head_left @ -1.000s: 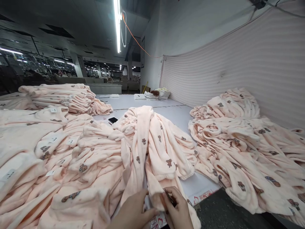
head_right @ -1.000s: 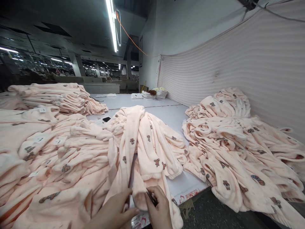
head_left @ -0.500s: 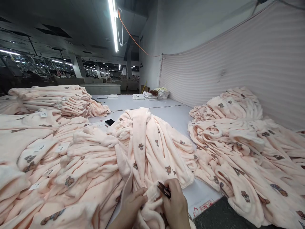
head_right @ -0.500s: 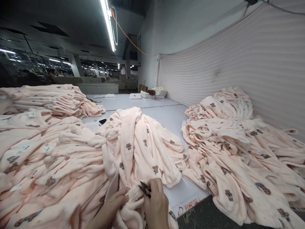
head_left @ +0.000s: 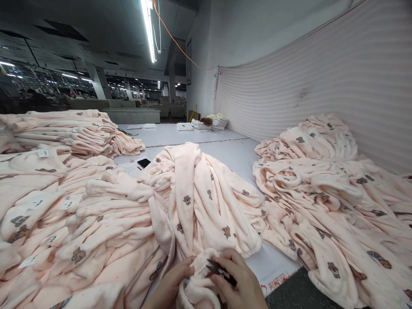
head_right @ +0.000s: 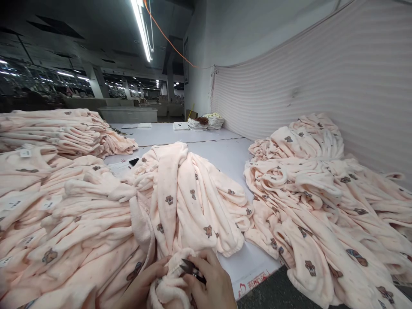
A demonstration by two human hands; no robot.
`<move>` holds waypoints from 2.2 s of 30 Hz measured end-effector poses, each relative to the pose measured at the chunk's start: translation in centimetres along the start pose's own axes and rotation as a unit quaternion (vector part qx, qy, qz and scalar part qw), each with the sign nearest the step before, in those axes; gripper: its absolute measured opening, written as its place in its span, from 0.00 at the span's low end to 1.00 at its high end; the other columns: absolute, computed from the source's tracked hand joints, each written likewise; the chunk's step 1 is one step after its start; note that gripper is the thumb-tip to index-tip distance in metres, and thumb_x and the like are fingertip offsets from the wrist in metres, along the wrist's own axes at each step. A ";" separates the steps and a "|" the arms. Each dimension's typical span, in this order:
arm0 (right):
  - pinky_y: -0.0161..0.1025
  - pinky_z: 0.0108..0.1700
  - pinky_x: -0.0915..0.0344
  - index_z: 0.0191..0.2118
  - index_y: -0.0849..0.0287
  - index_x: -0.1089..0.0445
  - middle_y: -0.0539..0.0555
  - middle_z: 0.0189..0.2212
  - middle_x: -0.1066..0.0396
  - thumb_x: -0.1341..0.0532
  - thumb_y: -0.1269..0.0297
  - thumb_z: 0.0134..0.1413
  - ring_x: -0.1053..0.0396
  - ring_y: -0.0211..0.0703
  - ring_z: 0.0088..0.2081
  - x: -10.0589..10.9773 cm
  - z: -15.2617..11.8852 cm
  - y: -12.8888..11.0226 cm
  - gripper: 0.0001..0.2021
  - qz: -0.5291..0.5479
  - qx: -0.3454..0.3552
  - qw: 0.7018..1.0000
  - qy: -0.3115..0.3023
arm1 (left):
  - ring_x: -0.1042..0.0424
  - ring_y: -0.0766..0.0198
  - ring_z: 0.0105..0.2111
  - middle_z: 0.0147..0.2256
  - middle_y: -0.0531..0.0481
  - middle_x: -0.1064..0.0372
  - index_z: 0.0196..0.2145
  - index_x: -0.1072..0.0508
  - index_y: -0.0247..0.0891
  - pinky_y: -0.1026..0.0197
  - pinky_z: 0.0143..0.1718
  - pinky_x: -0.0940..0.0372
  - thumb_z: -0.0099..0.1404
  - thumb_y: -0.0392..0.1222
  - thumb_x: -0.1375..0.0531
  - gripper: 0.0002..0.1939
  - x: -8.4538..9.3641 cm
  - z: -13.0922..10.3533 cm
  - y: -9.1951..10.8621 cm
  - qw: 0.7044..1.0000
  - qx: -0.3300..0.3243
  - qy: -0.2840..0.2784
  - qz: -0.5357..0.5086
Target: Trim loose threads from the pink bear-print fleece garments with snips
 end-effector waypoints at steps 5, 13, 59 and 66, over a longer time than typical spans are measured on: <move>0.32 0.39 0.34 0.42 0.51 0.26 0.51 0.36 0.31 0.41 0.69 0.53 0.30 0.41 0.37 -0.1 0.1 0.5 0.11 0.025 0.024 0.999 0.002 | 0.30 0.59 0.33 0.29 0.48 0.28 0.38 0.25 0.34 0.62 0.36 0.38 0.53 0.39 0.38 0.13 -0.3 -0.3 0.0 0.999 0.006 0.009 0.047; 0.42 0.36 0.34 0.50 0.52 0.32 0.55 0.40 0.33 0.44 0.72 0.50 0.30 0.50 0.37 -2.3 1.0 5.9 0.20 -0.078 -0.010 0.994 0.081 | 0.35 0.51 0.47 0.45 0.45 0.31 0.23 0.35 0.39 0.56 0.49 0.42 0.57 0.54 0.41 0.16 1.6 -2.3 4.6 0.833 -0.214 0.170 0.482; 0.36 0.38 0.34 0.38 0.55 0.24 0.53 0.32 0.28 0.41 0.63 0.55 0.29 0.45 0.36 2.2 2.3 -0.8 0.09 0.091 0.008 0.990 0.104 | 0.27 0.54 0.42 0.40 0.47 0.23 0.45 0.25 0.38 0.57 0.44 0.37 0.55 0.43 0.34 0.19 -3.8 0.7 3.0 0.983 -0.036 0.016 0.178; 0.34 0.37 0.34 0.41 0.54 0.26 0.52 0.35 0.29 0.41 0.65 0.53 0.28 0.43 0.35 2.2 2.1 -1.4 0.10 0.030 0.018 0.995 0.093 | 0.26 0.55 0.41 0.38 0.46 0.23 0.44 0.24 0.38 0.57 0.43 0.35 0.55 0.40 0.34 0.18 -4.0 0.9 2.7 0.991 -0.039 0.025 0.123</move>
Point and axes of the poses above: each hand's wrist, its own z-axis towards the middle knuckle, its own x-axis out of the back of the hand, y = z × x, the point moved 2 cm from there along z, towards the middle knuckle
